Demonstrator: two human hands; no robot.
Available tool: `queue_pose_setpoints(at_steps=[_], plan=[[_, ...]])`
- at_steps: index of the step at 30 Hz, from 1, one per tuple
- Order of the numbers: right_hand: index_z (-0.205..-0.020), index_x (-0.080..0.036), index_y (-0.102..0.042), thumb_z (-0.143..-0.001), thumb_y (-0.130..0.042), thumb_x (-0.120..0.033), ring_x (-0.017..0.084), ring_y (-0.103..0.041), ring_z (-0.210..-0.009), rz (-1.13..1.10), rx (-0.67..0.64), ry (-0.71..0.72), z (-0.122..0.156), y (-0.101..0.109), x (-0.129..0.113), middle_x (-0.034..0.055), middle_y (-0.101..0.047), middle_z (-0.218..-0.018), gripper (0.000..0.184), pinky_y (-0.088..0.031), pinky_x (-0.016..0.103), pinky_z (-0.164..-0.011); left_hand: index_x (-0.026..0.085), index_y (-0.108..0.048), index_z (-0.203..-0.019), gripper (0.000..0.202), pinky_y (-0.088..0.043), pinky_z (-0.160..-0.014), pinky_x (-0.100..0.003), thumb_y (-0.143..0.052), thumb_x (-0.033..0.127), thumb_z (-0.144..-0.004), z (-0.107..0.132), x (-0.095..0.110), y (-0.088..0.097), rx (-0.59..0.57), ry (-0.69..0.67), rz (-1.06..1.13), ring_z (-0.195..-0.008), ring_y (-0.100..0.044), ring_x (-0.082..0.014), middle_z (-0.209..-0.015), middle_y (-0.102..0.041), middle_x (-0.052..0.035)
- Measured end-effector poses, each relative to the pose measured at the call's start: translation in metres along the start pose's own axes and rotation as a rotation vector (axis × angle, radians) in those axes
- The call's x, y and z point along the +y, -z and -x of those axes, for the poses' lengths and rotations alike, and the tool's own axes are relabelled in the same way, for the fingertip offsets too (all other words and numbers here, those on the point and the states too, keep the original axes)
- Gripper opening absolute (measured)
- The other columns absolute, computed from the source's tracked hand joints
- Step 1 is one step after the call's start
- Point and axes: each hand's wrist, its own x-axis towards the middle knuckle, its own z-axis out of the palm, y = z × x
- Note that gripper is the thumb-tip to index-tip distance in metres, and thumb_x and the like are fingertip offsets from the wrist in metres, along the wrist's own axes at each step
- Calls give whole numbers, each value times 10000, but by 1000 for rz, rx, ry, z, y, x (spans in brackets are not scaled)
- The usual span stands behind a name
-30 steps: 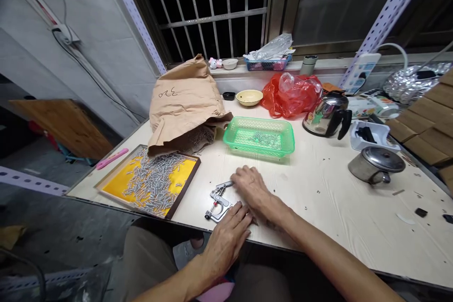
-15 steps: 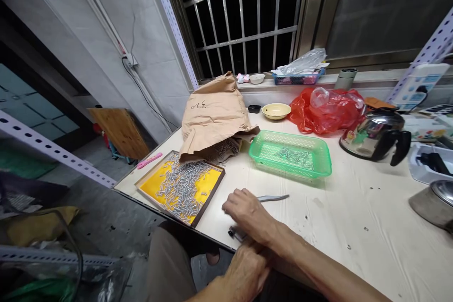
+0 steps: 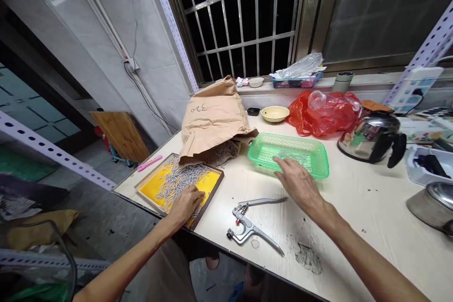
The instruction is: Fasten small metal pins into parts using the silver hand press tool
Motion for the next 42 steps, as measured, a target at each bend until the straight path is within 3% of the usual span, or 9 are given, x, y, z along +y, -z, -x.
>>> queue_pose_setpoints(at_steps=[4,7,11,16,20,25,33,37,42], plan=[[-1131,-185,-600,-907,-434,-255,208,-602,-894,-300,-103,67,4,-6,-58,94,-644,-996,287,-480,342,-783,167,-646,-726,244,-395,-752,-293,-448,192,-867,-6,1,-6,66,17,73,-853,-515,-189,-812,-582,-61],[-1018,-193,-651,-905,-445,-235,177,-618,-869,-556,-156,64,-7,-18,-103,70,-674,-967,239,-472,309,-790,169,-633,-698,172,-406,-712,-272,-501,210,-801,-7,1,-4,129,120,276,-759,-555,-167,-747,-606,-36],[-904,-186,-669,-856,-527,-248,145,-613,-763,-890,-233,-60,-30,-49,-157,24,-687,-851,162,-455,255,-699,171,-630,-719,173,-411,-547,-234,-580,336,-720,-1,3,9,122,350,733,-543,-561,-137,-607,-608,10],[-721,-159,-629,-771,-610,-273,112,-548,-612,-1120,-307,-207,-49,-79,-201,-19,-619,-656,127,-400,210,-555,154,-600,-754,239,-463,-503,-227,-631,371,-660,14,10,27,91,446,1064,-511,-579,-127,-594,-612,17],[-683,-170,-619,-772,-570,-203,97,-513,-571,-1058,-296,-167,-51,-81,-213,-32,-596,-611,107,-362,204,-531,162,-564,-684,231,-469,-481,-215,-676,350,-611,18,8,30,85,487,1127,-481,-569,-114,-542,-592,34],[-699,-171,-630,-801,-572,-271,101,-503,-574,-1003,-301,-152,-48,-79,-219,-24,-606,-629,155,-353,209,-528,162,-554,-637,172,-479,-472,-209,-683,265,-590,14,-1,23,116,544,1150,-452,-568,-107,-503,-580,48],[-686,-168,-630,-795,-535,-205,108,-529,-597,-949,-266,-235,-46,-86,-224,-15,-623,-642,149,-360,217,-554,131,-571,-722,329,-532,-555,-217,-780,330,-564,20,-5,25,-49,616,1446,-530,-634,-115,-603,-654,-13],[-685,-169,-631,-772,-546,-174,116,-541,-609,-908,-273,-225,-44,-82,-228,-8,-633,-654,122,-360,223,-566,141,-561,-720,361,-527,-547,-227,-788,369,-554,25,-5,22,-29,538,1393,-501,-610,-109,-555,-627,16],[-703,-164,-629,-779,-532,-148,120,-538,-621,-864,-283,-175,-42,-74,-230,0,-636,-665,124,-358,223,-577,154,-544,-672,357,-514,-527,-231,-782,387,-544,27,-5,18,0,539,1323,-484,-599,-118,-511,-606,29]])
